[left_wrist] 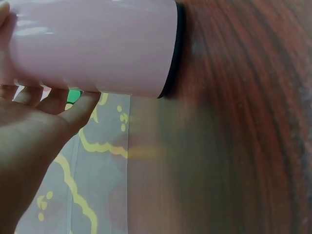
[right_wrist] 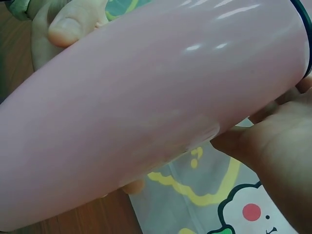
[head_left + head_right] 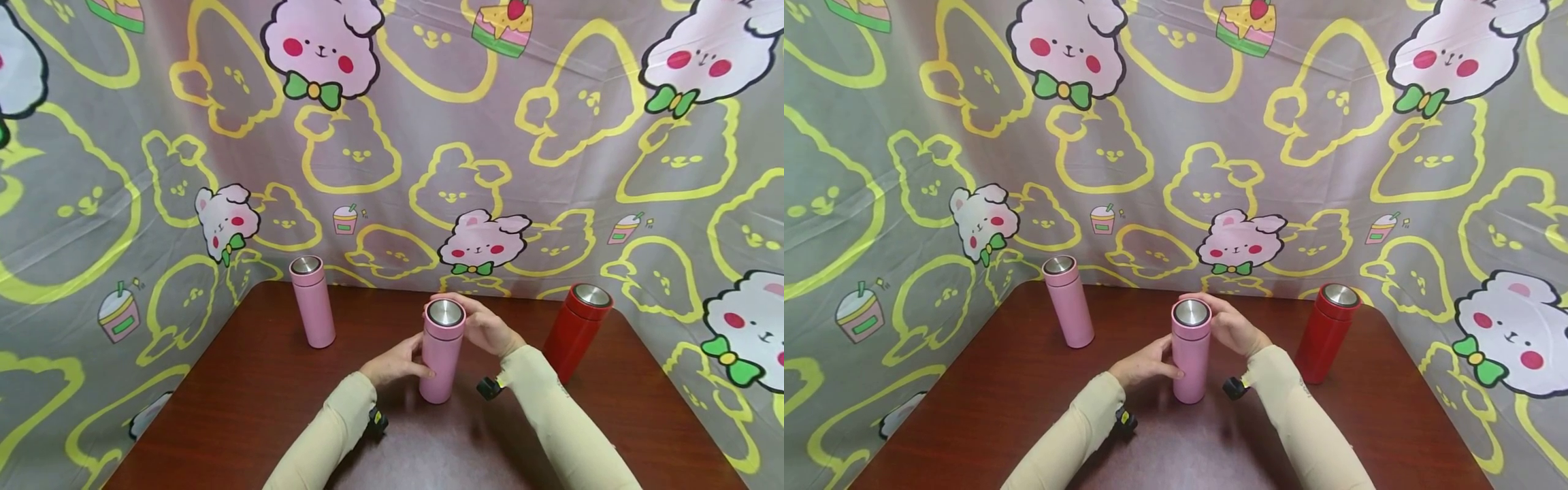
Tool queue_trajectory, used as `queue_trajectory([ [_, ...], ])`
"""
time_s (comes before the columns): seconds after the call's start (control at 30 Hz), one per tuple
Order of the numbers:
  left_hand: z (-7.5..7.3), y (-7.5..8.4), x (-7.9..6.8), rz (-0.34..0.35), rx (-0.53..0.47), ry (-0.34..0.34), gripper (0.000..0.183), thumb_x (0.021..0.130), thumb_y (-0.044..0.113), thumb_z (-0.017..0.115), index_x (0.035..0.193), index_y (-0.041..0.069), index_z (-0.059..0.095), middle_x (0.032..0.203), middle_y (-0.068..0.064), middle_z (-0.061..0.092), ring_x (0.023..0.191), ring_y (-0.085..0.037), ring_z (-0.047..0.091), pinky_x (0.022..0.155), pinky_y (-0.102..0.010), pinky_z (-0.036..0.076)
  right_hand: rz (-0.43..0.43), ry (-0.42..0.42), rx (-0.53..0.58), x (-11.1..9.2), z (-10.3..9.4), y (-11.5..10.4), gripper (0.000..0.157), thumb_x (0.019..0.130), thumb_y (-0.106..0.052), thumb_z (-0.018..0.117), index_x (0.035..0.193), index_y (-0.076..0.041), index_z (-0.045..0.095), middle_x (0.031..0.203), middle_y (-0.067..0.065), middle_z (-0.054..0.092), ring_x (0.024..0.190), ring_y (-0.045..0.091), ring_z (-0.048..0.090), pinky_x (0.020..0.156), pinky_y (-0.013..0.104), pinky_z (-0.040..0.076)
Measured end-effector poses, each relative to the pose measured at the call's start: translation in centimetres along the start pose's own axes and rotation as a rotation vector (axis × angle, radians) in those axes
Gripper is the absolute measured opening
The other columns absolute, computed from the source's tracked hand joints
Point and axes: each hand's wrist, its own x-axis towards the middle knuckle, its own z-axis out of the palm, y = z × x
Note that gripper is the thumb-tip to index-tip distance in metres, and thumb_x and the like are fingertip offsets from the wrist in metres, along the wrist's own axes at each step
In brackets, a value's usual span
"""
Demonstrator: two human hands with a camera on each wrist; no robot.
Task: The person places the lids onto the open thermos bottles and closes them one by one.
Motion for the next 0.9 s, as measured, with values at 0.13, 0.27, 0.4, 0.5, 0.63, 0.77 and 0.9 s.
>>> queue_trajectory([
  [0.13, 0.0, -0.1, 0.0, -0.007, 0.006, 0.004, 0.075, 0.078, -0.003, 0.068, 0.143, 0.008, 0.033, 0.129, -0.007, 0.051, 0.115, -0.016, 0.050, 0.095, -0.031, 0.042, 0.014, 0.062, -0.038, -0.3, 0.3, -0.2, 0.059, 0.081, 0.004, 0.028, 0.140, 0.003, 0.037, 0.132, 0.008, 0.052, 0.121, 0.023, 0.048, 0.101, 0.039, 0.037],
  [0.27, 0.0, -0.2, 0.0, -0.001, 0.003, 0.000, 0.073, 0.078, -0.004, 0.068, 0.141, 0.008, 0.035, 0.127, -0.007, 0.053, 0.113, -0.016, 0.052, 0.094, -0.032, 0.043, 0.021, 0.107, -0.095, -0.5, 0.5, -0.3, 0.057, 0.081, 0.004, 0.032, 0.138, 0.004, 0.038, 0.128, 0.008, 0.053, 0.116, 0.021, 0.050, 0.098, 0.038, 0.039],
  [0.4, -0.1, -0.4, 0.1, 0.008, 0.014, -0.001, 0.072, 0.078, -0.003, 0.068, 0.141, 0.008, 0.035, 0.127, -0.007, 0.052, 0.114, -0.016, 0.051, 0.094, -0.032, 0.043, 0.031, 0.134, -0.172, -0.7, 0.4, -0.3, 0.055, 0.083, 0.000, 0.037, 0.138, 0.004, 0.039, 0.127, 0.009, 0.053, 0.115, 0.022, 0.051, 0.099, 0.040, 0.038],
  [0.5, -0.1, -0.4, 0.1, 0.006, 0.023, -0.003, 0.073, 0.079, -0.002, 0.069, 0.142, 0.010, 0.035, 0.129, -0.007, 0.051, 0.116, -0.017, 0.050, 0.095, -0.033, 0.042, 0.044, 0.152, -0.222, -0.9, 0.4, -0.4, 0.053, 0.085, -0.003, 0.042, 0.137, 0.002, 0.040, 0.127, 0.009, 0.053, 0.116, 0.023, 0.050, 0.099, 0.041, 0.039],
  [0.63, -0.1, -0.2, 0.0, -0.014, 0.030, 0.003, 0.076, 0.079, 0.003, 0.070, 0.144, 0.015, 0.033, 0.133, -0.004, 0.049, 0.119, -0.017, 0.047, 0.097, -0.034, 0.040, 0.057, 0.177, -0.263, -1.0, 0.4, -0.5, 0.052, 0.087, -0.006, 0.047, 0.137, 0.004, 0.039, 0.128, 0.009, 0.053, 0.116, 0.023, 0.050, 0.097, 0.041, 0.041],
  [0.77, -0.1, -0.1, 0.0, -0.027, 0.036, 0.013, 0.076, 0.080, 0.005, 0.071, 0.145, 0.018, 0.033, 0.134, -0.002, 0.048, 0.120, -0.017, 0.046, 0.098, -0.034, 0.039, 0.067, 0.200, -0.279, -1.1, 0.5, -0.6, 0.052, 0.088, -0.008, 0.050, 0.137, 0.005, 0.038, 0.128, 0.007, 0.053, 0.115, 0.022, 0.051, 0.094, 0.040, 0.045],
  [0.9, -0.1, -0.1, 0.0, -0.022, 0.027, 0.012, 0.075, 0.080, -0.001, 0.070, 0.144, 0.013, 0.034, 0.131, -0.006, 0.050, 0.117, -0.017, 0.049, 0.096, -0.034, 0.042, 0.064, 0.195, -0.279, -1.1, 0.7, -0.7, 0.052, 0.088, -0.007, 0.050, 0.137, 0.004, 0.038, 0.130, 0.009, 0.053, 0.116, 0.023, 0.051, 0.094, 0.041, 0.045],
])
